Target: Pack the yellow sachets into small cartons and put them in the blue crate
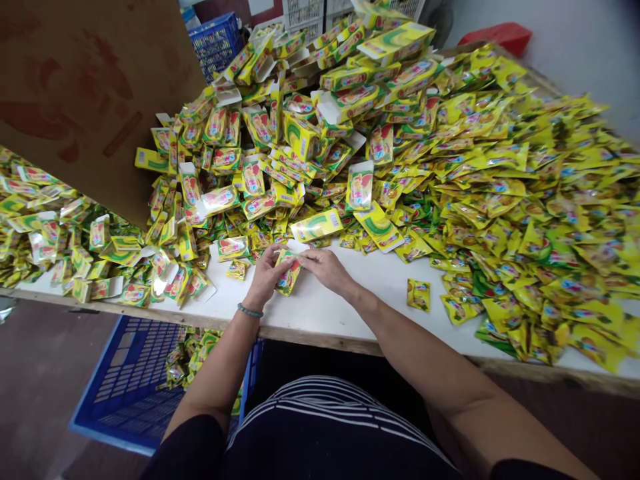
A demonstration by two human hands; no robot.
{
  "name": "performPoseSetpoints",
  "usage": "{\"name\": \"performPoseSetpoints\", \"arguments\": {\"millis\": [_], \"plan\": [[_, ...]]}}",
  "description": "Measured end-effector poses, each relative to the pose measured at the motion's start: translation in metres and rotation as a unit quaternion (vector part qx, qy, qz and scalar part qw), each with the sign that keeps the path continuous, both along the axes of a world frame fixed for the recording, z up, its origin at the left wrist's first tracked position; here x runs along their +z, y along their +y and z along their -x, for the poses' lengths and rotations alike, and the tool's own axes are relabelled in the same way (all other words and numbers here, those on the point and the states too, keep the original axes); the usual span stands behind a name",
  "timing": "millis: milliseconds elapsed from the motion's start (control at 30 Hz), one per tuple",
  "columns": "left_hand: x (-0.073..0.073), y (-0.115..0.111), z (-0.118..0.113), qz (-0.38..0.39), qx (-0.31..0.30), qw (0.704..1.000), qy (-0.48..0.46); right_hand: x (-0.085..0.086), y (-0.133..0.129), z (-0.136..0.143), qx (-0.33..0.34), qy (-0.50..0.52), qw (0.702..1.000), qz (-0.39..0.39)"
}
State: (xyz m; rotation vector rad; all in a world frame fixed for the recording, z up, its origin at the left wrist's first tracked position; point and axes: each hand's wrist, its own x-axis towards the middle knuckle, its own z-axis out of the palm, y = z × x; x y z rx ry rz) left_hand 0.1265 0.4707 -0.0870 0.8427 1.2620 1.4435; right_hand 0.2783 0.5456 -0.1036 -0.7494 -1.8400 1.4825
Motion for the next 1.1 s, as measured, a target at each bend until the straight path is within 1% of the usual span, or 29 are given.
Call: {"name": "performPoseSetpoints", "arguments": {"millis": [67, 133, 167, 267, 333, 433, 500, 600, 667, 833, 900, 933, 1000, 1067, 1100], "plan": [[0.001, 0.0, -0.001, 0.008, -0.008, 1.0, -0.003, 0.001, 0.001, -0.001, -0.016, 0.0, 1.0, 0.02], [0.002, 0.0, -0.001, 0.011, 0.0, 1.0, -0.006, 0.004, 0.001, -0.002, -0.036, 0.01, 0.998, 0.04], [0.002, 0.0, -0.001, 0.013, 0.01, 1.0, -0.01, 0.006, 0.001, -0.002, -0.038, 0.011, 0.999, 0.037], [0.001, -0.001, 0.001, 0.023, 0.039, 0.999, -0.016, 0.012, 0.001, -0.005, -0.014, 0.002, 1.0, 0.003], [0.0, -0.002, 0.002, 0.028, 0.038, 0.999, -0.009, 0.014, 0.001, -0.006, -0.009, -0.001, 1.0, -0.006], [-0.001, -0.002, 0.003, 0.031, 0.036, 0.999, 0.006, 0.011, 0.001, -0.004, -0.023, -0.011, 1.0, -0.008], [-0.001, -0.003, 0.002, 0.035, 0.037, 0.999, 0.012, 0.006, 0.002, -0.002, -0.037, -0.001, 0.999, 0.017], [0.0, -0.002, 0.002, 0.039, 0.025, 0.999, 0.016, 0.0, 0.006, -0.003, -0.052, 0.04, 0.994, 0.09], [0.0, -0.003, 0.002, 0.036, 0.016, 0.999, 0.017, -0.001, 0.01, -0.007, -0.038, 0.045, 0.992, 0.111], [-0.002, -0.004, 0.004, 0.023, 0.016, 1.0, 0.0, 0.005, 0.015, -0.018, 0.041, 0.031, 0.995, 0.087], [-0.002, -0.005, 0.005, 0.021, 0.03, 0.999, -0.017, 0.008, 0.011, -0.018, 0.055, 0.034, 0.996, 0.057], [-0.001, -0.005, 0.006, 0.02, 0.037, 0.999, -0.024, 0.009, 0.007, -0.017, 0.049, 0.031, 0.998, 0.025], [0.0, -0.005, 0.007, 0.019, 0.045, 0.998, -0.029, 0.009, -0.001, -0.013, 0.017, 0.012, 0.997, -0.067], [0.001, -0.006, 0.007, 0.018, 0.046, 0.998, -0.024, 0.006, -0.009, -0.007, -0.02, -0.008, 0.987, -0.159], [0.002, -0.006, 0.007, 0.017, 0.046, 0.999, -0.018, 0.004, -0.012, -0.005, -0.033, -0.015, 0.981, -0.191]]}}
